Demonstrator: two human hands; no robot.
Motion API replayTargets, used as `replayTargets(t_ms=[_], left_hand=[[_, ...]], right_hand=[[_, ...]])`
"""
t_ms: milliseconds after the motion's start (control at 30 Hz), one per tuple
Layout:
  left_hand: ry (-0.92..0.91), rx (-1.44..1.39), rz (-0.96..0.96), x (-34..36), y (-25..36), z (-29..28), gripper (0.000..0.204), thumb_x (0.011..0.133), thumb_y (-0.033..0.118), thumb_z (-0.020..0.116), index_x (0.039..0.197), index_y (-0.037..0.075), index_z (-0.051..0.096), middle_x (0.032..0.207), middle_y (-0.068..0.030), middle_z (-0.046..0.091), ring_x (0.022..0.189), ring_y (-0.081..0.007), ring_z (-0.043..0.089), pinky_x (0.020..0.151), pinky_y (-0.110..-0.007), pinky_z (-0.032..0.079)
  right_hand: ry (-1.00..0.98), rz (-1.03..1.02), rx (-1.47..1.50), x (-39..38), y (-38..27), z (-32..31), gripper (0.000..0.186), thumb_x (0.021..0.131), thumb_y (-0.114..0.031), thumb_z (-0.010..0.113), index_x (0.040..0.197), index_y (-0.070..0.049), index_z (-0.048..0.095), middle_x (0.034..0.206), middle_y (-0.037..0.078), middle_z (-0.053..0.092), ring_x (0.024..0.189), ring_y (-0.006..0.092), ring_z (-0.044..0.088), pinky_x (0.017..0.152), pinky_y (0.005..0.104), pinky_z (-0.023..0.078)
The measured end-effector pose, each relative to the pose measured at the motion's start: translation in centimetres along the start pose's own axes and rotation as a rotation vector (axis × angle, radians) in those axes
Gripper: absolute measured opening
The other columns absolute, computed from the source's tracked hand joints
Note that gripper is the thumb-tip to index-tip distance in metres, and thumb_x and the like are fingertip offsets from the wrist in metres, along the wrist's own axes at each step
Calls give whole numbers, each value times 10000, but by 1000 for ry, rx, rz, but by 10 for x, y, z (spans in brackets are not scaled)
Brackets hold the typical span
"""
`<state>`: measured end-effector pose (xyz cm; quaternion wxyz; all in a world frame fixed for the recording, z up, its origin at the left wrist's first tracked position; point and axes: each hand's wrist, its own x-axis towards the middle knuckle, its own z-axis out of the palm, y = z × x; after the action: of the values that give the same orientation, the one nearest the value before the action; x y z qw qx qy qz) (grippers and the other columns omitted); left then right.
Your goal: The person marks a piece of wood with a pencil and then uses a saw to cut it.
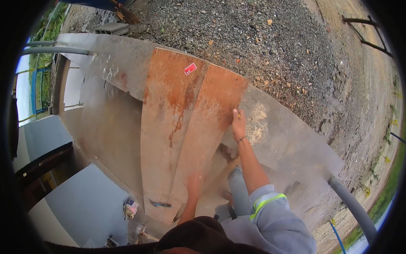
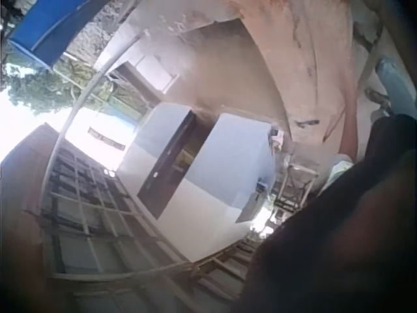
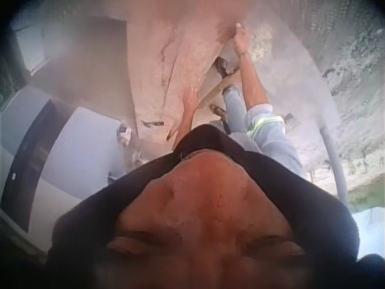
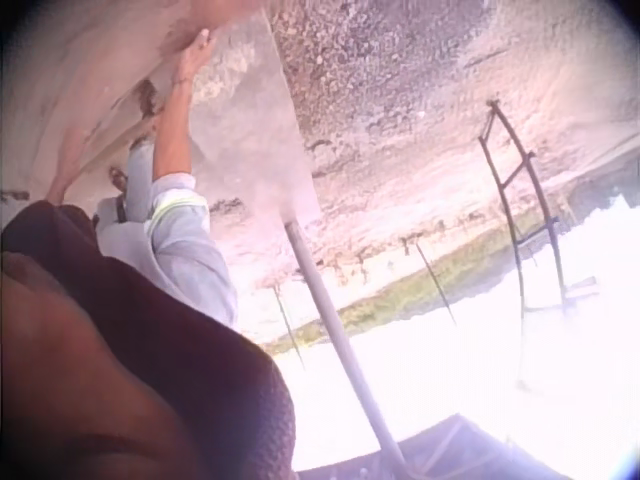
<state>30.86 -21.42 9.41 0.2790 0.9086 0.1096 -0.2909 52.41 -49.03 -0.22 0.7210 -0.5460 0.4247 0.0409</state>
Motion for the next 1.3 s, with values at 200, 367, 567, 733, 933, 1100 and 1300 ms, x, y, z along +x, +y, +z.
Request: replayTargets(t_ms=[200, 367, 567, 733, 933, 1100, 1300], left_hand=[[4, 164, -517, -292, -188, 25, 213, 964, 202, 482, 886, 148, 672, 1020, -68, 685, 991, -310, 626, 905, -593, 352], [149, 65, -722, -403, -238, 86, 271, 973, 278, 494, 884, 94, 671, 954, -111, 687, 926, -339, 638, 818, -500, 440], [767, -433, -402, -451, -247, 70, 238, 935, 204, 599, 1033, -6, 655, 1034, -216, 648, 984, -379, 623, 893, -447, 486], [1233, -470, -188, -504, -179, -136, 798, 827, 182, 749, 1490, 24, 333, 1418, -222, 452, 1323, -329, 434, 1044, -422, 422], [1516, -683, 158, -606, -145, -236, 649, 855, 163, 739, 1393, -37, 437, 1301, -149, 575, 1160, -193, 558, 861, -335, 527], [1572, -1002, 81, -660, -187, -198, 329, 915, 169, 693, 1153, -47, 624, 1005, -62, 709, 896, -132, 658, 803, -288, 524], [1815, -1123, 70, -717, -190, -162, 251, 946, 203, 658, 1059, -21, 677, 993, -53, 710, 907, -118, 649, 795, -277, 511]], right_hand=[[3, -112, 167, -108, -47, 19, 357, 1033, -364, 504, 1216, -58, 510, 1075, 70, 595, 927, 153, 543, 778, 317, 463], [-291, -259, 139, -274, -111, 30, 341, 1041, -402, 479, 1155, -82, 518, 1018, 19, 579, 886, 118, 523, 735, 304, 453], [-694, -553, 216, -483, -136, 66, 348, 1051, -411, 448, 1074, -71, 519, 912, -7, 509, 830, 90, 453, 713, 271, 406], [-952, -906, 203, -701, -156, 98, 316, 1058, -373, 452, 1000, -67, 508, 882, -19, 469, 840, 77, 413, 758, 246, 378], [-1414, -1008, 171, -893, -119, 96, 216, 1052, -233, 495, 919, -65, 475, 849, -22, 402, 812, 82, 360, 743, 225, 351], [-1717, -822, 192, -949, -60, 108, 196, 1042, -201, 517, 894, -80, 477, 793, -46, 369, 717, 70, 293, 636, 226, 287], [-2001, -740, 110, -1008, -23, 113, 138, 1035, -188, 524, 977, -63, 524, 828, -21, 465, 773, 81, 407, 708, 237, 371]])
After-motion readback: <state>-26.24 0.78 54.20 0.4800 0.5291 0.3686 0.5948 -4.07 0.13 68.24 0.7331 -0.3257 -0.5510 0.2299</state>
